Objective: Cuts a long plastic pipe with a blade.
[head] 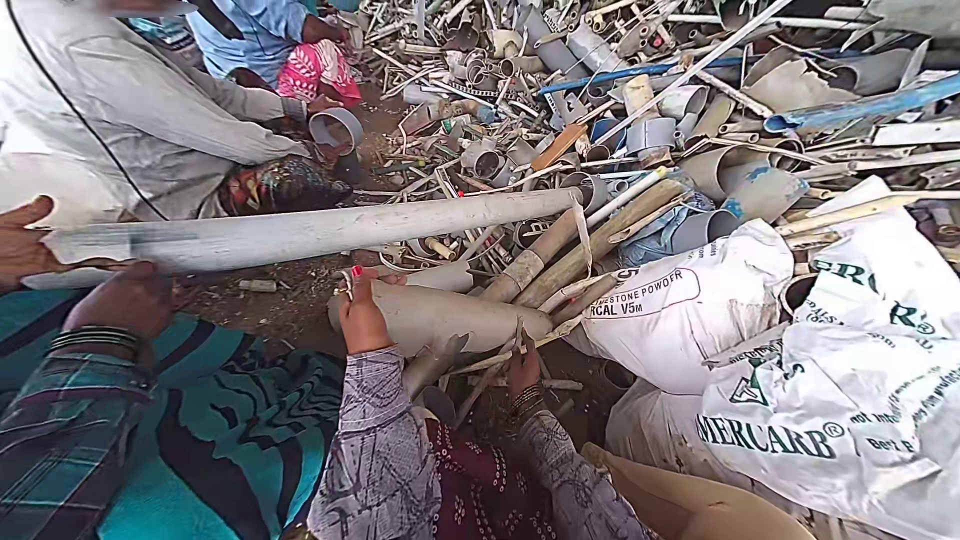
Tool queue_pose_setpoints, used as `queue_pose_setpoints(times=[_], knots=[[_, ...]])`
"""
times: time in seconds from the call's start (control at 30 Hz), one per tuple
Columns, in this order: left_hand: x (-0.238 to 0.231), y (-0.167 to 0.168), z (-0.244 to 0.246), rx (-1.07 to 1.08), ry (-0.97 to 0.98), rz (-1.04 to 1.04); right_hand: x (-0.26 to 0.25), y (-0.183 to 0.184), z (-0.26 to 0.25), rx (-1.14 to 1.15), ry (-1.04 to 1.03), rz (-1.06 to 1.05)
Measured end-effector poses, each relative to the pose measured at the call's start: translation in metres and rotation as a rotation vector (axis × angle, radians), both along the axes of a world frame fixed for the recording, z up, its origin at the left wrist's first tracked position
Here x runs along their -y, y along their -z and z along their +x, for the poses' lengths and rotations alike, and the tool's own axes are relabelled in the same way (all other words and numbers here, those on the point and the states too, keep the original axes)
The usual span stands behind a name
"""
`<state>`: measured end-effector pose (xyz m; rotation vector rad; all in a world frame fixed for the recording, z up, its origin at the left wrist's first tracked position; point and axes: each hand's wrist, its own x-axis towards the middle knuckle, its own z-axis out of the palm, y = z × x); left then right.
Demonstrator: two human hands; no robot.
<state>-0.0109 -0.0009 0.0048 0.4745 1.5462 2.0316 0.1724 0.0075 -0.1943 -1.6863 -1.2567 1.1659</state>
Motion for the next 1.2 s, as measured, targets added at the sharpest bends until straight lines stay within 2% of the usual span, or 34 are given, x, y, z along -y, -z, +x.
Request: queue_pose_setpoints(times=[0.07, 0.13, 0.17, 0.23, 0.47, 0.57, 0.73, 0.83, 0.93, 1.0, 1.07, 1.2], knots=[[-0.001, -0.002, 0.002, -0.019, 0.016, 0.016, -0.003, -0.002, 0.007, 0.057, -0.034, -0.035], [-0.004, 0.0, 0.003, -0.043, 0.031, 0.01, 0.013, -0.014, -0.001, 0.061, -0.106, 0.118], [-0.004, 0.0, 0.003, -0.047, 0.034, 0.001, 0.021, -0.014, -0.007, 0.049, -0.123, 0.228], [-0.003, 0.002, 0.002, -0.033, 0.031, -0.009, 0.026, -0.008, -0.012, 0.028, -0.124, 0.32], [0.0, 0.003, -0.004, 0.001, 0.005, -0.023, 0.025, 0.01, -0.026, -0.038, -0.036, 0.359], [0.001, 0.003, -0.006, 0.022, 0.017, -0.015, 0.023, 0.013, -0.022, -0.053, -0.064, 0.315], [-0.001, 0.001, -0.005, 0.048, 0.034, -0.002, 0.03, -0.021, -0.025, -0.139, -0.105, 0.264], [-0.001, 0.0, 0.0, 0.029, 0.04, -0.02, 0.03, -0.04, -0.036, -0.198, -0.075, 0.338], [0.001, 0.001, -0.001, 0.038, 0.03, -0.024, 0.015, -0.017, -0.025, -0.035, 0.038, 0.308], [0.0, 0.001, -0.003, 0.038, 0.014, -0.026, 0.0, 0.006, -0.004, 0.128, 0.102, 0.145], [-0.002, 0.003, -0.002, 0.025, 0.018, -0.021, -0.006, 0.009, 0.009, 0.19, 0.113, 0.017], [-0.004, 0.002, 0.001, -0.014, 0.018, -0.013, 0.02, -0.011, -0.015, 0.108, 0.017, 0.279]])
